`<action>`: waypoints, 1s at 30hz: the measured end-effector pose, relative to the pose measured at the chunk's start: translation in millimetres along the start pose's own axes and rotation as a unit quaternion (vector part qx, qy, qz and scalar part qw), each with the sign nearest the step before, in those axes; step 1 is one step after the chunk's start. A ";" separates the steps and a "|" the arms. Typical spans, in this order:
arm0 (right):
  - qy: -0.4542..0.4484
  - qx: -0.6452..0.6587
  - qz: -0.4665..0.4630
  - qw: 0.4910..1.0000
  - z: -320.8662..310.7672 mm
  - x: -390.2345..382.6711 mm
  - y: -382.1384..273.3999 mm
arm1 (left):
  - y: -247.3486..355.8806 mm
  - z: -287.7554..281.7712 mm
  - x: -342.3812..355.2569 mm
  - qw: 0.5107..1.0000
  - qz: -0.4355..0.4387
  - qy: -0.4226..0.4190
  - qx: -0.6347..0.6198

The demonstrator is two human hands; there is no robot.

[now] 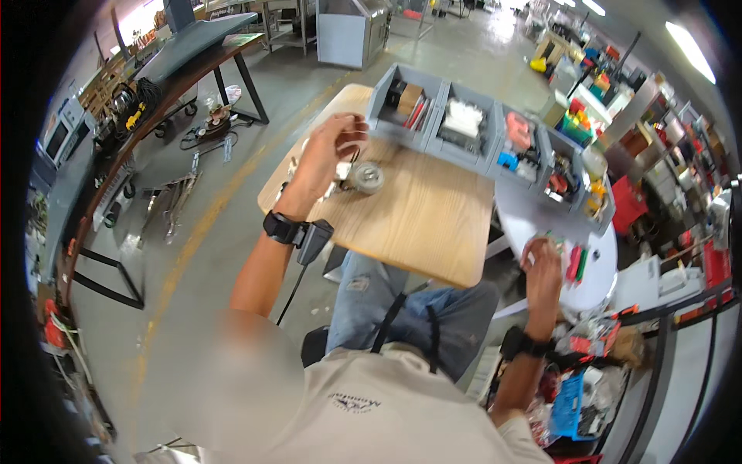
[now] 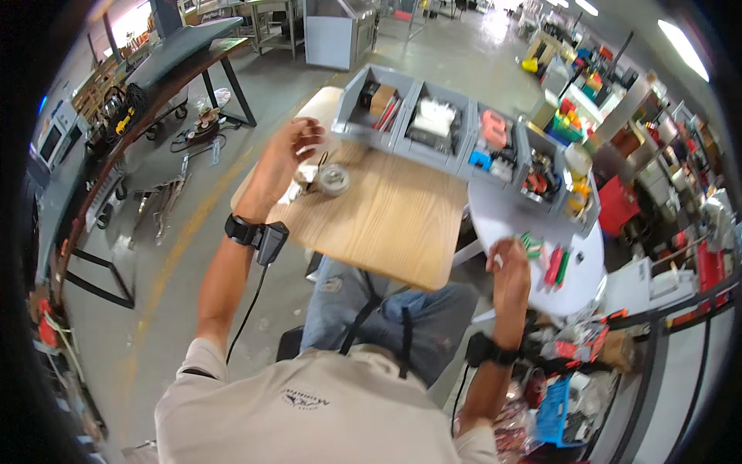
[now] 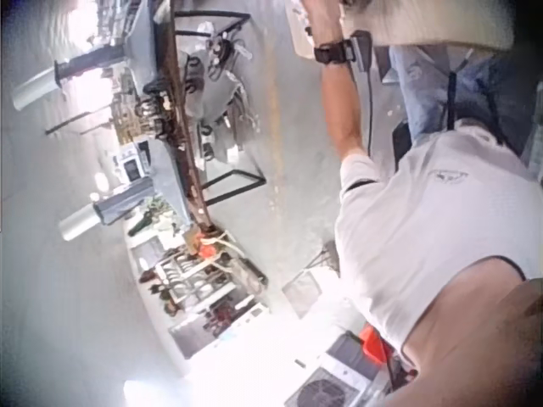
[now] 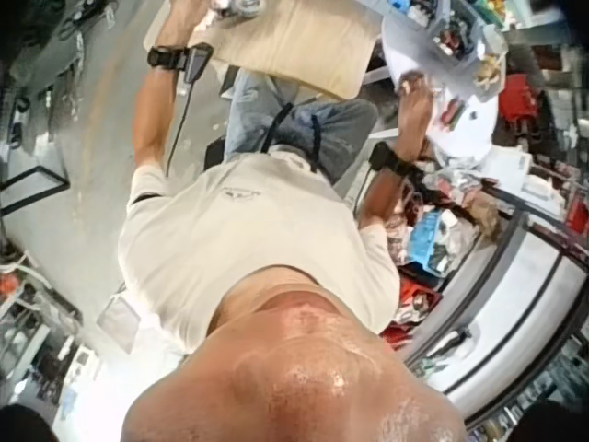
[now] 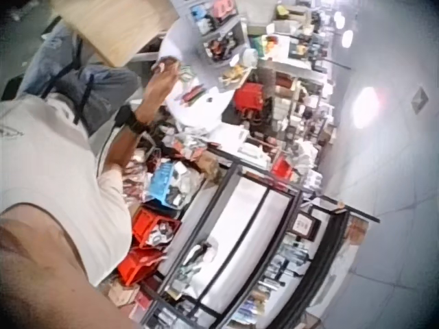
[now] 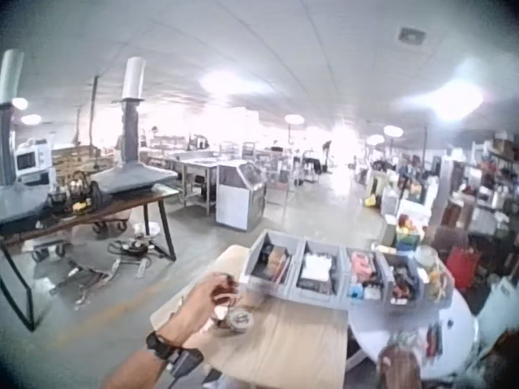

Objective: Sorting various office and electronics supplies including component boxes, markers, and colored plastic strips into an organized multi-compartment storage bin.

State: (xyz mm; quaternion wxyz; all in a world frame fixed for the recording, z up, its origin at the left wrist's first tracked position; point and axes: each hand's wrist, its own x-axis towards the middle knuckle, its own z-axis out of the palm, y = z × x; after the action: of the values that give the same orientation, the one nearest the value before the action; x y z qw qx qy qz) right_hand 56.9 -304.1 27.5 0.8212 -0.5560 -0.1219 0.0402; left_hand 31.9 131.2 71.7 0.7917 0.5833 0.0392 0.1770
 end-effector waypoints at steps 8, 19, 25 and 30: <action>-0.065 0.029 0.022 0.997 52.1 25.2 31.5 | -9.1 -35.3 -60.8 0.992 -0.003 0.029 0.120; -0.124 0.040 0.147 0.980 48.2 -9.3 59.4 | -23.8 -71.6 -94.4 0.959 0.049 0.106 0.259; -0.036 0.073 0.110 0.991 18.1 -35.8 35.4 | -24.6 -68.1 -84.9 0.897 0.119 0.125 0.407; 0.056 0.048 0.061 0.995 -35.9 -56.3 15.6 | -25.9 -67.6 -79.8 0.858 0.119 0.132 0.481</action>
State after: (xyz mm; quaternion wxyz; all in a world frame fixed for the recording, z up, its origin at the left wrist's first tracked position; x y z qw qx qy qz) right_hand 12.4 -341.9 -8.3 0.8485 -0.5239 -0.0393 0.0645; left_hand -54.7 160.0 14.6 0.3727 0.8630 0.1542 0.3042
